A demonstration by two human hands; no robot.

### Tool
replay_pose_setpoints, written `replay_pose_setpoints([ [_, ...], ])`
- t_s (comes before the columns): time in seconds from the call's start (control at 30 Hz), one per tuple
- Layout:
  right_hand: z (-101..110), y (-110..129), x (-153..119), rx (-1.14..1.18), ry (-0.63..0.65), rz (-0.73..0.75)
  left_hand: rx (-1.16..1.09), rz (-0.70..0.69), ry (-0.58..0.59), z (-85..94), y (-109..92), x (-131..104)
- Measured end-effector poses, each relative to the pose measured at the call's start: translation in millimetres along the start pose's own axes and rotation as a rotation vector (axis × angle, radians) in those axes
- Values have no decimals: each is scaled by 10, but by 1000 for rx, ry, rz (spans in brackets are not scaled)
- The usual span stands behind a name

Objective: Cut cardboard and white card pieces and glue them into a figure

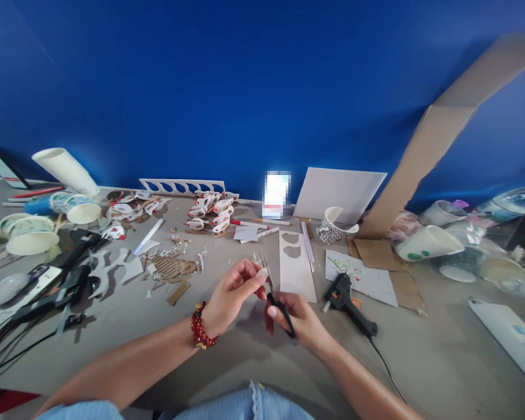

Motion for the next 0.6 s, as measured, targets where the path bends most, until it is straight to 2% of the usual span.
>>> replay_pose_setpoints([
  [0.6, 37, -78, 5, 35, 4, -5, 10, -2, 24, 10, -49, 23],
])
Point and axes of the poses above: each hand's wrist, its own x-axis towards the middle knuckle, its own z-axis out of the back of the hand, y = z × x, the point moved 8 cm from there along x, towards the middle knuckle, and after that the axes turned 5 degrees about -y, right-handed, at the moved point
